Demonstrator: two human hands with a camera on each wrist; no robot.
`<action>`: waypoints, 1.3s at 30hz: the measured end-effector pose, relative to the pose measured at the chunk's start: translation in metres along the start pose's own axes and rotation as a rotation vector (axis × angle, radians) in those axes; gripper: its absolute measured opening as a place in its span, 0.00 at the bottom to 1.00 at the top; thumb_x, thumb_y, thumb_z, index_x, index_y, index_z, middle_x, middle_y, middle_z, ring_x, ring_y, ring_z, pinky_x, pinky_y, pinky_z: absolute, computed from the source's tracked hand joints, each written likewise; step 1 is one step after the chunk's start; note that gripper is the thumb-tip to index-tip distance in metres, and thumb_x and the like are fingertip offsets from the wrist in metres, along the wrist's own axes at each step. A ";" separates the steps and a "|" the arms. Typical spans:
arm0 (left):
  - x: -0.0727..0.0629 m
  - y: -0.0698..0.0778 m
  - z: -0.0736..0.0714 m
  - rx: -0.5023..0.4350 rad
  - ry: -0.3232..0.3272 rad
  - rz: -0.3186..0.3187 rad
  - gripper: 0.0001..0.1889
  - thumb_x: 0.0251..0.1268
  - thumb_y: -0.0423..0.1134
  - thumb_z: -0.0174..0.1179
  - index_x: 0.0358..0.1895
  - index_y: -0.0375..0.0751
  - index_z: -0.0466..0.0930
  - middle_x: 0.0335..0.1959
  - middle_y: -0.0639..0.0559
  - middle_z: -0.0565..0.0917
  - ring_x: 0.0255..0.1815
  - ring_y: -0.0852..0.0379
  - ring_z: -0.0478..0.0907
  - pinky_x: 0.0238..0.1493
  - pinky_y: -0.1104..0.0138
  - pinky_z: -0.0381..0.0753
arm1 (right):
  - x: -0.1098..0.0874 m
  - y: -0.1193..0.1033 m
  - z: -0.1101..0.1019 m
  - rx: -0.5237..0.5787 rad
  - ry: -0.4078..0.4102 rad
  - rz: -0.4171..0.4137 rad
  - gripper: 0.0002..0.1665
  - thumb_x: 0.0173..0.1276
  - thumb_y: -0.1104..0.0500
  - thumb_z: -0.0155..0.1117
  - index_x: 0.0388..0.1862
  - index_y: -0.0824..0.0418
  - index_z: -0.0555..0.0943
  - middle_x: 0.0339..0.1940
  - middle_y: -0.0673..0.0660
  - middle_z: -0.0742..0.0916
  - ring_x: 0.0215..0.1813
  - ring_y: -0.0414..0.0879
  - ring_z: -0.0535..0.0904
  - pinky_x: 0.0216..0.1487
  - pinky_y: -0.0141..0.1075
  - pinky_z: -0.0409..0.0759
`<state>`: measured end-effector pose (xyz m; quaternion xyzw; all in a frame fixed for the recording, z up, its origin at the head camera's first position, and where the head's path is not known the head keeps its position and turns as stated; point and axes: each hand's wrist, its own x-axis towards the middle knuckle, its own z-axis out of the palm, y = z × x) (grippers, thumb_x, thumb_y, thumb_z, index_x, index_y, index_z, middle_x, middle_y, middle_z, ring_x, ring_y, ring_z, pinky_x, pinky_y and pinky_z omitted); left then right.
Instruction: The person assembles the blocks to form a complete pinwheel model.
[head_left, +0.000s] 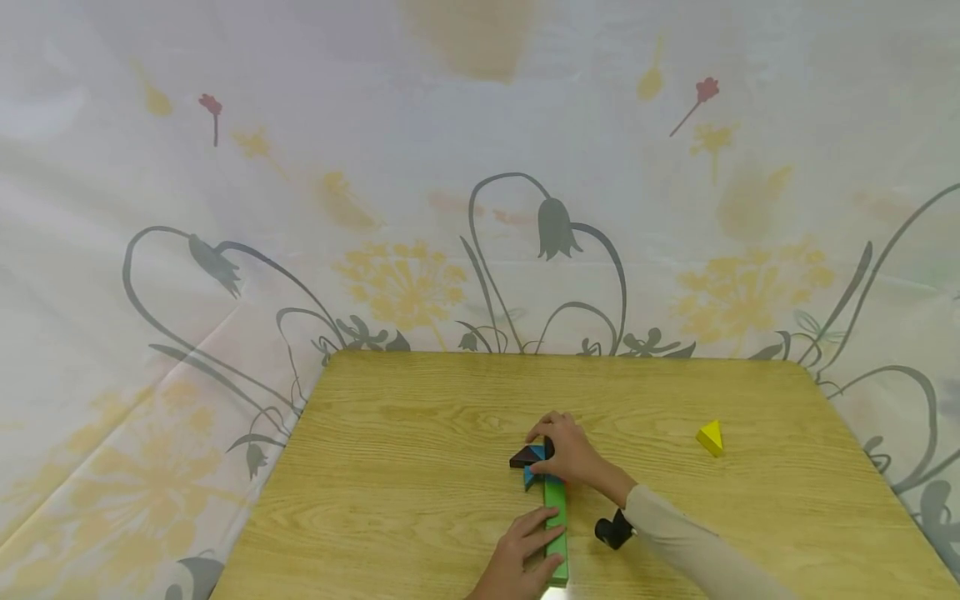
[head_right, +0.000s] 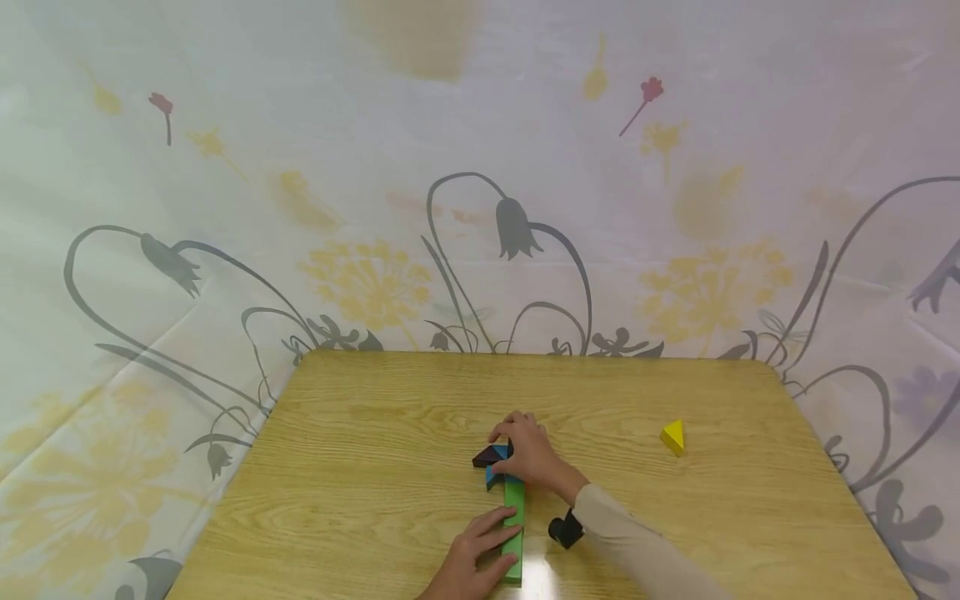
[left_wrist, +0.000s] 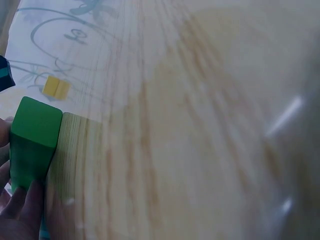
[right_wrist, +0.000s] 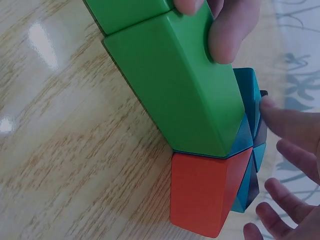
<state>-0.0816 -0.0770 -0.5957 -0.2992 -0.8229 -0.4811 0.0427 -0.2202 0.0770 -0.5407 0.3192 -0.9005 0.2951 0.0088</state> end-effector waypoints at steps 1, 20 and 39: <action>0.000 0.000 0.000 0.000 -0.001 -0.004 0.20 0.70 0.42 0.54 0.60 0.37 0.75 0.66 0.49 0.69 0.66 0.50 0.66 0.59 0.58 0.73 | 0.000 0.000 0.000 0.005 -0.002 0.005 0.21 0.48 0.53 0.79 0.41 0.55 0.82 0.49 0.59 0.77 0.48 0.57 0.70 0.47 0.59 0.70; 0.000 0.001 -0.001 -0.019 -0.011 -0.034 0.20 0.71 0.44 0.53 0.61 0.38 0.75 0.66 0.50 0.69 0.66 0.49 0.66 0.59 0.57 0.72 | 0.002 0.004 -0.002 0.092 -0.046 0.071 0.22 0.49 0.54 0.79 0.42 0.56 0.82 0.49 0.60 0.77 0.51 0.60 0.69 0.48 0.61 0.67; 0.000 0.003 0.000 -0.033 -0.016 -0.057 0.21 0.71 0.45 0.53 0.61 0.38 0.75 0.66 0.51 0.69 0.66 0.49 0.65 0.60 0.57 0.72 | 0.005 0.006 -0.004 0.180 -0.119 0.081 0.23 0.53 0.55 0.76 0.46 0.61 0.81 0.47 0.61 0.76 0.47 0.57 0.68 0.41 0.50 0.70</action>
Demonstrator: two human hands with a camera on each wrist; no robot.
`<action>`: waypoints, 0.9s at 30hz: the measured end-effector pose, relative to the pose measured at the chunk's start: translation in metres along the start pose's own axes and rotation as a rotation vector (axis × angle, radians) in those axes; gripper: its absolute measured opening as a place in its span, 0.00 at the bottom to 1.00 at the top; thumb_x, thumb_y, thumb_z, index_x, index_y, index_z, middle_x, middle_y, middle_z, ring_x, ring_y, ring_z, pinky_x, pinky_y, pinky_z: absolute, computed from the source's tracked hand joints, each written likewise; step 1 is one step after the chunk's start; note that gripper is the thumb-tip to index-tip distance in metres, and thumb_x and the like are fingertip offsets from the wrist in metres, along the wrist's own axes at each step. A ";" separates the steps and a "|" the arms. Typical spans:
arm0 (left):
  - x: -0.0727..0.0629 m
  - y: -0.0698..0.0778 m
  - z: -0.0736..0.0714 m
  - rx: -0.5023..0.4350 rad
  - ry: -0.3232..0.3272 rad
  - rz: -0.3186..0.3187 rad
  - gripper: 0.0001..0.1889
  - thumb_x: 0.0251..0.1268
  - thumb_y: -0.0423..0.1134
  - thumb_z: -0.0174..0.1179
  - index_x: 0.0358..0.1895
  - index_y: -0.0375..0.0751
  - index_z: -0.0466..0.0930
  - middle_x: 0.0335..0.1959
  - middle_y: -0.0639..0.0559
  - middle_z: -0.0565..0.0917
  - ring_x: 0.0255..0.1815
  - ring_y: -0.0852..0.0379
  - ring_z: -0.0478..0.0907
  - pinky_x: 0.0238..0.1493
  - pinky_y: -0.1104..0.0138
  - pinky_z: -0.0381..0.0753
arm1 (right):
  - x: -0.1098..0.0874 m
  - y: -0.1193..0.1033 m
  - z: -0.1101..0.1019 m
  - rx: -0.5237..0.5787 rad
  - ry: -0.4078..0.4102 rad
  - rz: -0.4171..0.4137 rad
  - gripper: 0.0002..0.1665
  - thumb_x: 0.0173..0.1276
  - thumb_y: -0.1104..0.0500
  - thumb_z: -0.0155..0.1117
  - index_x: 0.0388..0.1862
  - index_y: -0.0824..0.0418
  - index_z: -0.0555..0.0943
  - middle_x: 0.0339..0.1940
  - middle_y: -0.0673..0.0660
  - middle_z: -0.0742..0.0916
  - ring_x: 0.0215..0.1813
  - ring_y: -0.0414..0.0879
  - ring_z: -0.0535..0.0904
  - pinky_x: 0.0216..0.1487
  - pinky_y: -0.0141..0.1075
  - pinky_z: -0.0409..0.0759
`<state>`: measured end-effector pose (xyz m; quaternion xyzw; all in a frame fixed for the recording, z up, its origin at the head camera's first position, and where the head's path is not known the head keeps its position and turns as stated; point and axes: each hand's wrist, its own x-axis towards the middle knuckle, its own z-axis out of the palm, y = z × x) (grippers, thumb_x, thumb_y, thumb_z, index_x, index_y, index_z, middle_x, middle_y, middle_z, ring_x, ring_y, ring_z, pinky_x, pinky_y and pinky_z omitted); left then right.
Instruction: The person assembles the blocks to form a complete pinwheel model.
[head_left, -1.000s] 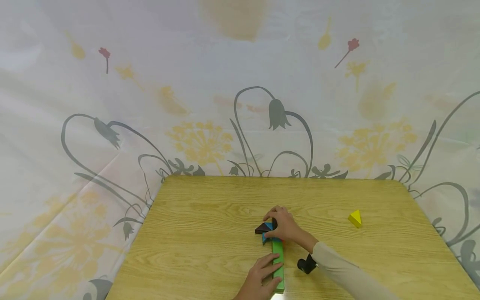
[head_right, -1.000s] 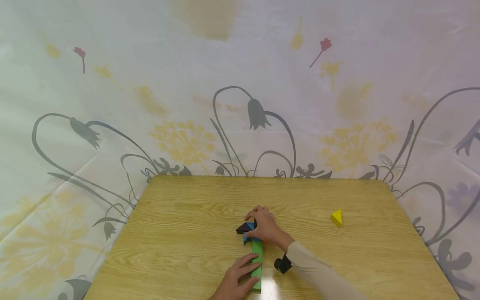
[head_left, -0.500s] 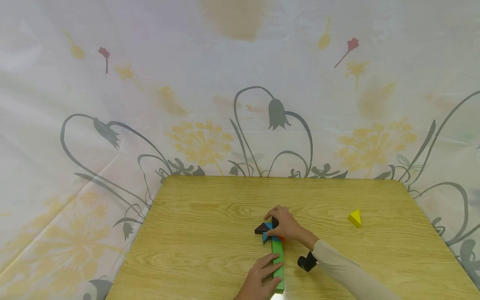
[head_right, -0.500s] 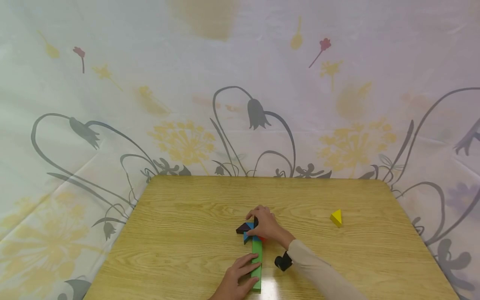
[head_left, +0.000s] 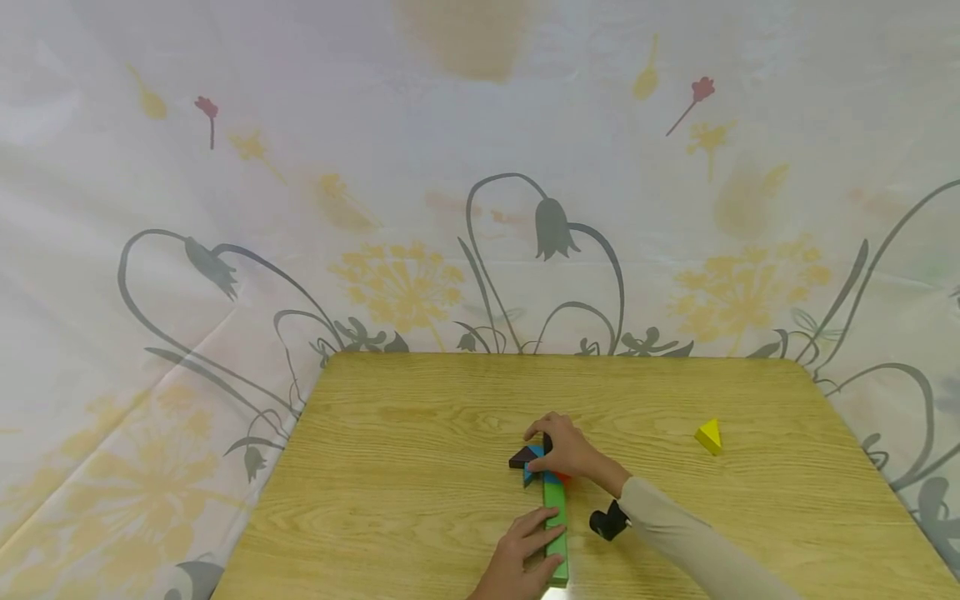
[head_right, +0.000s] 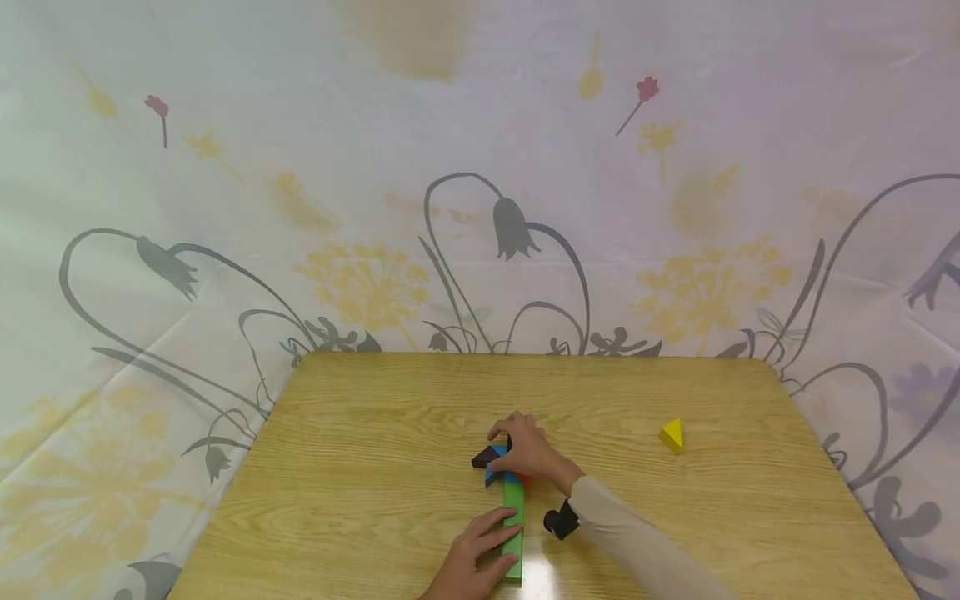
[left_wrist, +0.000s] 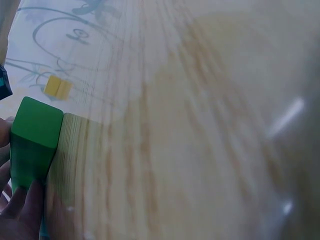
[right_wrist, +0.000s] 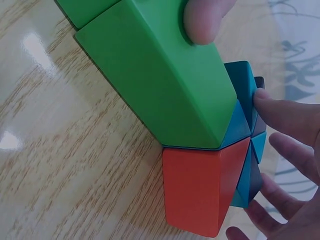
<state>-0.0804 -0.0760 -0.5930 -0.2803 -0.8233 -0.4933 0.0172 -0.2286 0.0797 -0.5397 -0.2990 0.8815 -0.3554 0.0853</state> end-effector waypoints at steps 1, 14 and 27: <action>0.000 0.000 0.000 -0.002 -0.001 -0.001 0.21 0.71 0.45 0.52 0.61 0.38 0.75 0.66 0.51 0.69 0.66 0.49 0.65 0.60 0.57 0.72 | 0.000 0.000 0.000 0.001 0.001 0.001 0.22 0.53 0.55 0.76 0.46 0.61 0.81 0.47 0.61 0.76 0.48 0.57 0.68 0.42 0.50 0.70; 0.001 -0.002 0.002 0.025 0.014 0.042 0.20 0.71 0.44 0.53 0.61 0.38 0.75 0.66 0.50 0.69 0.65 0.49 0.66 0.59 0.57 0.72 | 0.002 0.008 -0.008 0.035 -0.026 -0.033 0.16 0.57 0.58 0.72 0.44 0.62 0.81 0.45 0.60 0.77 0.48 0.58 0.73 0.48 0.53 0.74; 0.000 0.000 0.002 0.026 0.039 0.033 0.20 0.70 0.43 0.55 0.60 0.37 0.76 0.65 0.48 0.70 0.65 0.48 0.66 0.58 0.59 0.73 | -0.020 0.022 -0.053 0.055 0.140 0.039 0.11 0.62 0.63 0.66 0.43 0.66 0.82 0.46 0.61 0.80 0.51 0.63 0.74 0.50 0.55 0.74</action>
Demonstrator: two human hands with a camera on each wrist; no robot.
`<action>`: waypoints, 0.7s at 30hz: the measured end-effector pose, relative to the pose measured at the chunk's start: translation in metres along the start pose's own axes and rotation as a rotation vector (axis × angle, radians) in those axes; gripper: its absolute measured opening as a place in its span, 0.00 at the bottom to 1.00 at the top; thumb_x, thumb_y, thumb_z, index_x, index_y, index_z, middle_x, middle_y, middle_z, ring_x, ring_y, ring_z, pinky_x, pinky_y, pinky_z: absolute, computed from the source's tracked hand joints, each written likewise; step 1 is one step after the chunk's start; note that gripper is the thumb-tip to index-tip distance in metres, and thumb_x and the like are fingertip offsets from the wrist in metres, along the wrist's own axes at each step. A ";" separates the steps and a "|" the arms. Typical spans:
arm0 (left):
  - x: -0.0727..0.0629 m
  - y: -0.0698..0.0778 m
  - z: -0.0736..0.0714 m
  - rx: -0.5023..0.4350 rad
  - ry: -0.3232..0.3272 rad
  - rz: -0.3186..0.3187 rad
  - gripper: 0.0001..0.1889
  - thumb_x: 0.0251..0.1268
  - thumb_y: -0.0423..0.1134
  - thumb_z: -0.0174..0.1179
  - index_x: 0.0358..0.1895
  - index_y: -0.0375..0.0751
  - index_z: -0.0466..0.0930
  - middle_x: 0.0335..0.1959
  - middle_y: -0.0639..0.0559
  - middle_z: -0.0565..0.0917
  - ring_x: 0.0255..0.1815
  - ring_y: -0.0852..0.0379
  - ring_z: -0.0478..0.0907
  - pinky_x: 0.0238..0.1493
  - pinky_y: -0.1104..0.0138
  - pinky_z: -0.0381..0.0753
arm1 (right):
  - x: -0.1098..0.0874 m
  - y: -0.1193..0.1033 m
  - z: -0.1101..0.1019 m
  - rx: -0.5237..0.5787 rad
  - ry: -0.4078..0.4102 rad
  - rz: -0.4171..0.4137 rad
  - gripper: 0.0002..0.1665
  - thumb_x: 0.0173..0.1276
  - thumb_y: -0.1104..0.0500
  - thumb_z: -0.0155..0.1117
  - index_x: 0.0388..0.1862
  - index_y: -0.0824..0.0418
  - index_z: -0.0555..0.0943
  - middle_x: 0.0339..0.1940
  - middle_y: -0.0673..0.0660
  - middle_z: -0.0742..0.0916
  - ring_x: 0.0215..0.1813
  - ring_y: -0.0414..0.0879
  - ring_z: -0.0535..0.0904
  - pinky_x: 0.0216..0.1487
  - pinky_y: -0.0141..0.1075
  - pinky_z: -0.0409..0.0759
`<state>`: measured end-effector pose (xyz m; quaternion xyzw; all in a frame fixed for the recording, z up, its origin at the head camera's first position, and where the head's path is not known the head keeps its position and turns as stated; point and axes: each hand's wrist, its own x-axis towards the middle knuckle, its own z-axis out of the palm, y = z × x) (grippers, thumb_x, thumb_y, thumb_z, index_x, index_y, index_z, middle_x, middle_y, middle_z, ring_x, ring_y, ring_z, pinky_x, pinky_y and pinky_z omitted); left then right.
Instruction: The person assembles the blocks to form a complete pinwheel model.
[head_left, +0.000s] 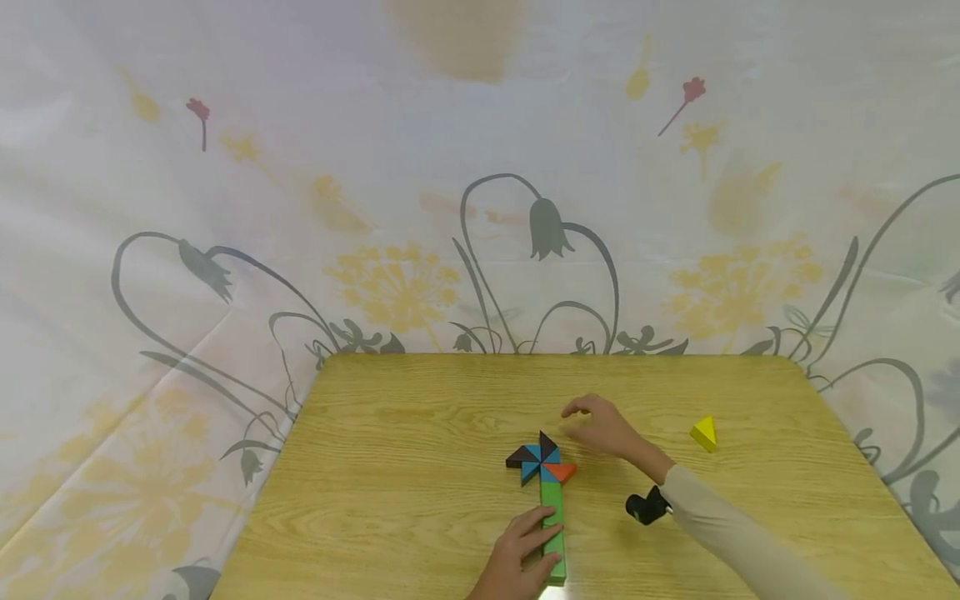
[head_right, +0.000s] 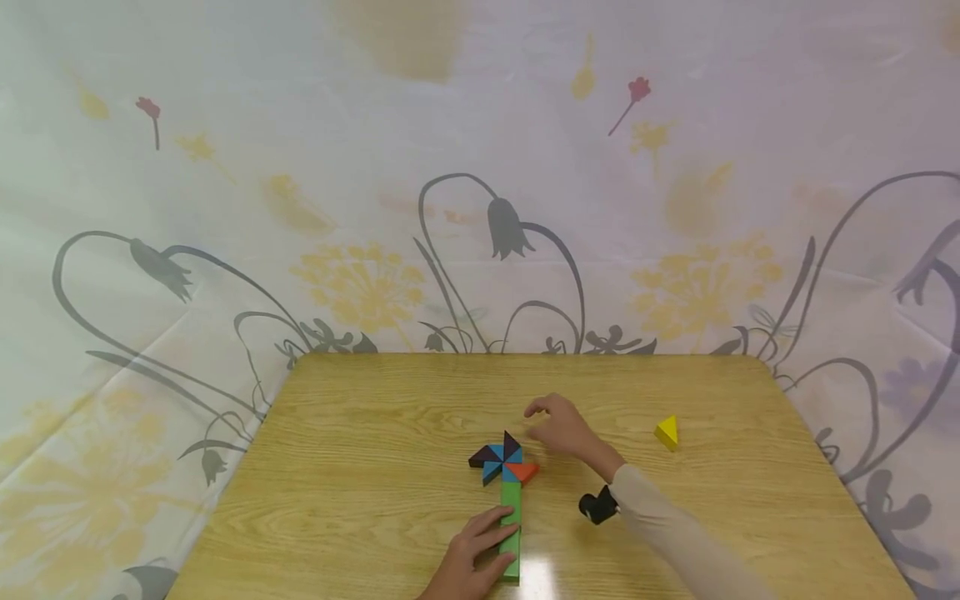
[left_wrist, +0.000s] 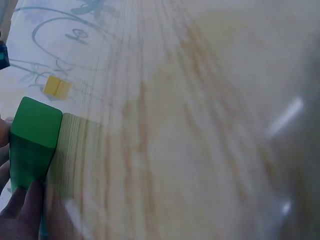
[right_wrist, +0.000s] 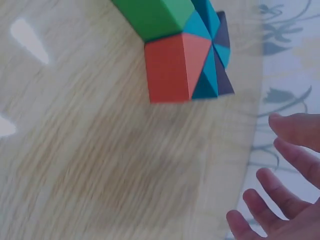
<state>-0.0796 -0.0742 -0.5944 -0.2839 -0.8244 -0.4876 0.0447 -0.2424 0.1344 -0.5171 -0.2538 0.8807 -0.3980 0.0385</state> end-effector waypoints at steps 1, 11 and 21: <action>0.000 0.000 0.000 0.002 0.003 0.005 0.20 0.69 0.43 0.55 0.60 0.37 0.76 0.65 0.47 0.70 0.65 0.48 0.66 0.58 0.59 0.73 | -0.002 0.002 -0.005 -0.003 0.017 0.004 0.11 0.62 0.63 0.66 0.43 0.66 0.81 0.47 0.62 0.80 0.51 0.64 0.74 0.50 0.56 0.74; 0.000 -0.002 0.001 0.033 0.031 0.060 0.19 0.69 0.41 0.56 0.59 0.35 0.76 0.64 0.46 0.71 0.64 0.48 0.67 0.58 0.59 0.74 | -0.027 0.020 -0.056 -0.089 0.114 0.049 0.16 0.59 0.63 0.70 0.46 0.65 0.81 0.49 0.66 0.79 0.52 0.66 0.73 0.46 0.57 0.75; -0.001 -0.001 -0.001 0.011 0.007 0.017 0.20 0.69 0.42 0.56 0.60 0.36 0.76 0.65 0.47 0.70 0.65 0.48 0.67 0.58 0.59 0.74 | -0.056 0.047 -0.092 -0.145 0.145 0.093 0.23 0.57 0.62 0.72 0.51 0.67 0.79 0.54 0.70 0.76 0.55 0.70 0.70 0.45 0.60 0.74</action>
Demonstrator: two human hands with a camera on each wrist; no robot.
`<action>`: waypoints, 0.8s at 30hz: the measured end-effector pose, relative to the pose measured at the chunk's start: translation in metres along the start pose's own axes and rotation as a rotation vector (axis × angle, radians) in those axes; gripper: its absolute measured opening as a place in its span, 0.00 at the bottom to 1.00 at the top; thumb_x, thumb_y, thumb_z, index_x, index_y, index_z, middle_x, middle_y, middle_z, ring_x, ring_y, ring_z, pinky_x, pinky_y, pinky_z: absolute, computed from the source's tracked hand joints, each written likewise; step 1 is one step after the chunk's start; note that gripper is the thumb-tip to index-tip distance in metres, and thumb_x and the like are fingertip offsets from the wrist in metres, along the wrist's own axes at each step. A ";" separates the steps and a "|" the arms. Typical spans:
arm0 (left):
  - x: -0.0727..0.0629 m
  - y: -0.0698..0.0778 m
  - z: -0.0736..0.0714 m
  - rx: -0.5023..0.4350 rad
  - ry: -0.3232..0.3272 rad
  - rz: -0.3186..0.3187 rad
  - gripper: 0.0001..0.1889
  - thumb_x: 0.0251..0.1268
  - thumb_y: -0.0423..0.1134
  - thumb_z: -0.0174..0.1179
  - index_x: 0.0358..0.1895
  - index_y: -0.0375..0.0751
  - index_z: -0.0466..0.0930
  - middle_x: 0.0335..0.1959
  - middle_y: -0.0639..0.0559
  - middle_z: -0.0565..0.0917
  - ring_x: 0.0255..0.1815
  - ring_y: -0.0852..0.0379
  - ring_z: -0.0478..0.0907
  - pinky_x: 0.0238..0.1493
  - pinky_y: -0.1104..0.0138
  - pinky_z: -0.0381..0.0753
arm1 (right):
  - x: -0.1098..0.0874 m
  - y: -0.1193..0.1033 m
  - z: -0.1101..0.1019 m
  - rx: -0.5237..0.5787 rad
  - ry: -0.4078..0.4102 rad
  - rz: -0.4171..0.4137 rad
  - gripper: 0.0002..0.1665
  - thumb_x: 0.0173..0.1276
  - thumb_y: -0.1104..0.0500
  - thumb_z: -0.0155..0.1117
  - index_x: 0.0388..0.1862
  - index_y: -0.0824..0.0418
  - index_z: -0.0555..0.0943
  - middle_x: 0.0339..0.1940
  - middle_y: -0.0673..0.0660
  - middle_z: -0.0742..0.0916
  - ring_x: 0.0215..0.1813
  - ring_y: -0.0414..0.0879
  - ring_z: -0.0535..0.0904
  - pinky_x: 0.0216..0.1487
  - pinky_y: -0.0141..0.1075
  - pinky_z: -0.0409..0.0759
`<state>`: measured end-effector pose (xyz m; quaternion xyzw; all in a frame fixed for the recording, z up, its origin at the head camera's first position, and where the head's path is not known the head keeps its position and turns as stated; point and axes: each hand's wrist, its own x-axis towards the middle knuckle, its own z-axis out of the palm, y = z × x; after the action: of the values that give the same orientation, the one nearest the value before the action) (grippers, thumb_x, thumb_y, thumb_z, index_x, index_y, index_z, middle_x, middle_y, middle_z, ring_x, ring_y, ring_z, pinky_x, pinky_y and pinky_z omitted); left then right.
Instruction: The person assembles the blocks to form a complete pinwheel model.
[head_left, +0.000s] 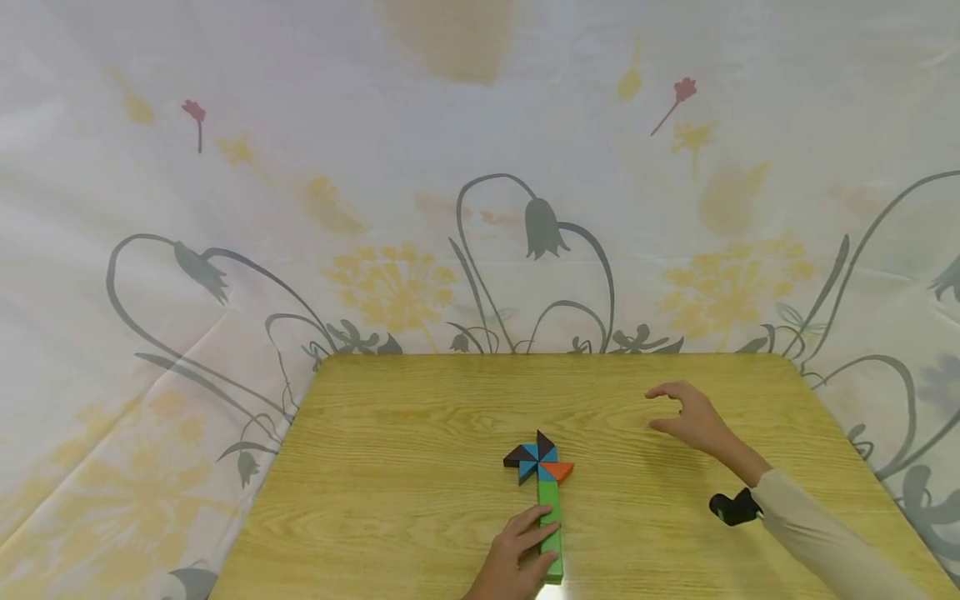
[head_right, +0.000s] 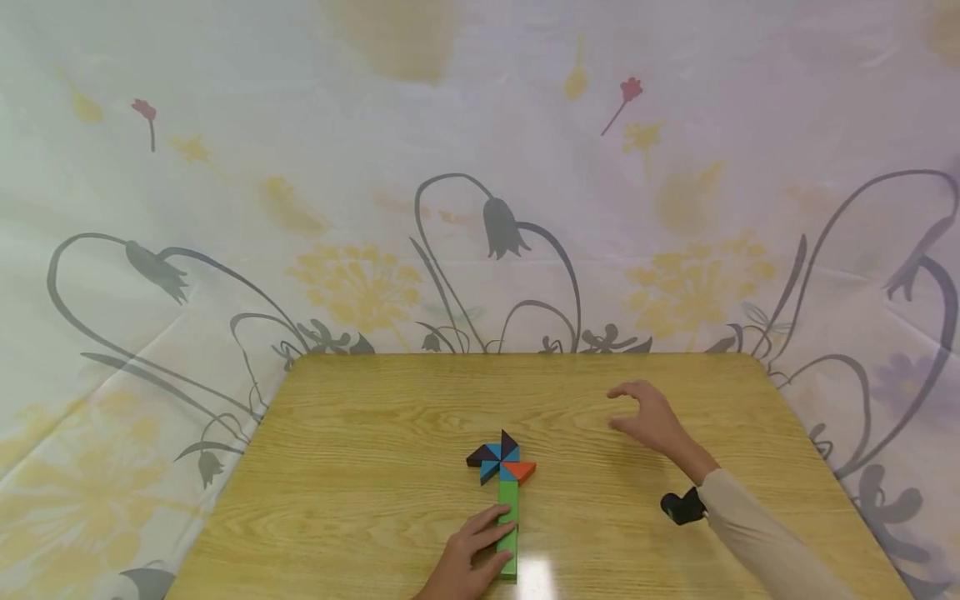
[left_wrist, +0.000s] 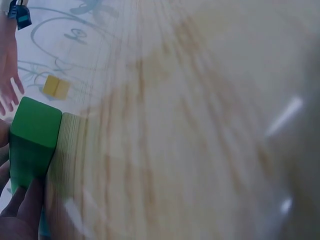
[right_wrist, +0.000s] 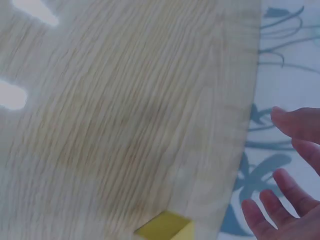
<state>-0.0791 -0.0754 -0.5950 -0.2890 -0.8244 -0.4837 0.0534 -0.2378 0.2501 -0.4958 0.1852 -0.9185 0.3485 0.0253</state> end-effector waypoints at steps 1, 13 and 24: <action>0.000 0.000 0.000 -0.001 -0.003 -0.004 0.20 0.69 0.42 0.56 0.60 0.36 0.76 0.65 0.47 0.70 0.65 0.48 0.67 0.58 0.59 0.73 | -0.002 0.004 -0.002 -0.004 0.000 0.007 0.23 0.57 0.62 0.72 0.51 0.68 0.78 0.54 0.70 0.76 0.55 0.70 0.69 0.46 0.61 0.74; 0.000 -0.001 0.001 -0.013 -0.007 -0.014 0.20 0.70 0.41 0.55 0.60 0.36 0.75 0.66 0.47 0.70 0.65 0.47 0.66 0.59 0.59 0.73 | -0.023 0.041 -0.010 -0.006 -0.004 0.059 0.30 0.54 0.66 0.71 0.56 0.72 0.75 0.56 0.74 0.72 0.57 0.73 0.66 0.48 0.67 0.68; 0.000 0.000 0.000 0.003 -0.020 -0.044 0.20 0.69 0.44 0.56 0.60 0.39 0.76 0.65 0.50 0.70 0.65 0.49 0.66 0.59 0.58 0.72 | -0.037 0.063 -0.012 0.089 -0.046 0.117 0.33 0.51 0.70 0.72 0.57 0.78 0.72 0.60 0.77 0.69 0.52 0.77 0.71 0.44 0.55 0.79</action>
<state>-0.0791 -0.0756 -0.5943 -0.2755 -0.8318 -0.4805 0.0353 -0.2269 0.3136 -0.5331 0.1402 -0.9117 0.3854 -0.0243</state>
